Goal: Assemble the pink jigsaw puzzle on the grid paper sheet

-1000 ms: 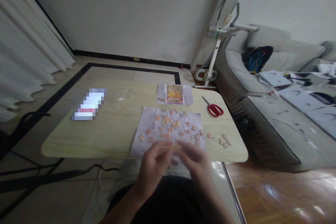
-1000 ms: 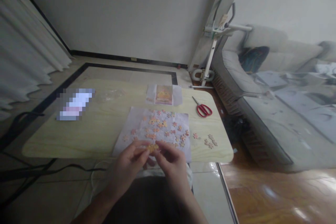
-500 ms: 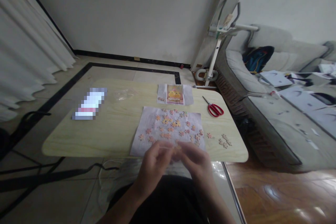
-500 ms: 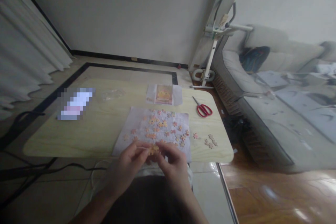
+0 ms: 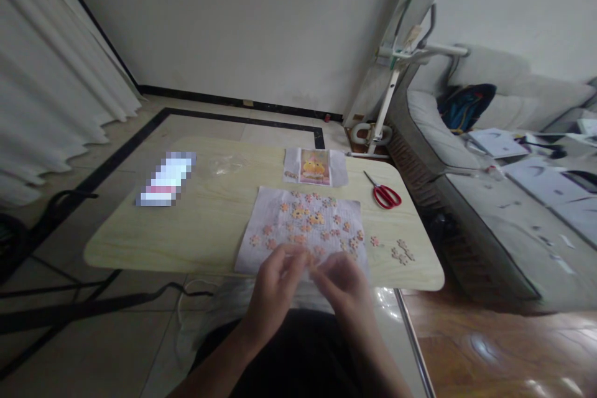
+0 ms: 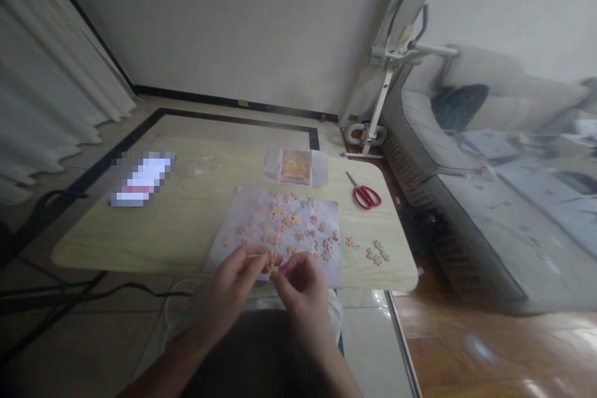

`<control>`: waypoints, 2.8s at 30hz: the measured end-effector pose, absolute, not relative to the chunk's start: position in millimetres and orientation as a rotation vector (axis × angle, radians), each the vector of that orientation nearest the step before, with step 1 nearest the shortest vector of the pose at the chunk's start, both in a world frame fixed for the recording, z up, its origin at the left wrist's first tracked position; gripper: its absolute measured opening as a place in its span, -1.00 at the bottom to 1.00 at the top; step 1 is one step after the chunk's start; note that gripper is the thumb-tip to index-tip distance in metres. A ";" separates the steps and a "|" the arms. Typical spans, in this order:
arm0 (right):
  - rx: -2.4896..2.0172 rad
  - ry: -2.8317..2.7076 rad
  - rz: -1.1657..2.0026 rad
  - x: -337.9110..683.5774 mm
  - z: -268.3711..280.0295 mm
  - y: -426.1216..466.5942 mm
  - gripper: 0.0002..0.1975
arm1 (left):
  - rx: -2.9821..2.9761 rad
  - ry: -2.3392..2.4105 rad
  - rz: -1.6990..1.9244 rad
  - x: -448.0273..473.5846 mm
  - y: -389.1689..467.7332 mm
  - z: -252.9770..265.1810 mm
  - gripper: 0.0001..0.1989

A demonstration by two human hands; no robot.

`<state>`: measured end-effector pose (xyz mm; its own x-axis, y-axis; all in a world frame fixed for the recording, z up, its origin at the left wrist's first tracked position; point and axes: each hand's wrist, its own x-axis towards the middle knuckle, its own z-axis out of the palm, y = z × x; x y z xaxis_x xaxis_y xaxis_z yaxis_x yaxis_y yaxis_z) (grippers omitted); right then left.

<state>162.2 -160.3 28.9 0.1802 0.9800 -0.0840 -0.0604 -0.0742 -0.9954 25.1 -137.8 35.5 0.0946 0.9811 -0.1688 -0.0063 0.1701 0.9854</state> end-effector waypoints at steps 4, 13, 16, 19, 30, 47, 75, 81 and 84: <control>-1.266 -0.958 1.216 160.8 26.7 -159.8 -0.74 | 1.198 1.220 0.996 23.4 -139.6 38.0 -0.77; -1.238 -0.985 1.240 161.2 26.8 -157.9 -0.74 | 1.235 1.235 0.994 22.7 -139.1 36.9 -0.78; -1.243 -1.002 1.213 160.7 25.4 -157.2 -0.74 | 1.208 1.218 1.013 23.1 -139.3 33.5 -0.78; -1.247 -1.011 1.208 160.3 24.3 -157.1 -0.74 | 1.152 1.190 1.009 22.5 -139.2 31.7 -0.79; -1.268 -0.974 1.218 162.8 17.4 -157.0 -0.74 | 1.181 1.160 0.931 18.7 -136.4 31.9 -0.80; -1.275 -0.991 1.192 163.6 17.3 -161.3 -0.75 | 1.128 1.182 0.872 19.1 -123.4 38.1 -0.81; -1.352 -0.927 1.136 187.8 10.8 -143.3 -0.82 | 1.223 1.219 0.776 47.6 -102.3 15.3 -0.79; -1.388 -0.999 1.136 190.1 8.1 -138.2 -0.85 | 1.309 1.245 0.706 47.2 -95.3 15.6 -0.78; -1.392 -0.978 1.131 193.3 8.4 -137.4 -0.85 | 1.377 1.254 0.714 49.3 -95.5 14.8 -0.78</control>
<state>193.3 -137.4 8.4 0.2203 0.9677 -0.1222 -0.0186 -0.1211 -0.9925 49.3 -95.5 14.8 0.2610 0.9389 -0.2242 0.2859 0.1467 0.9470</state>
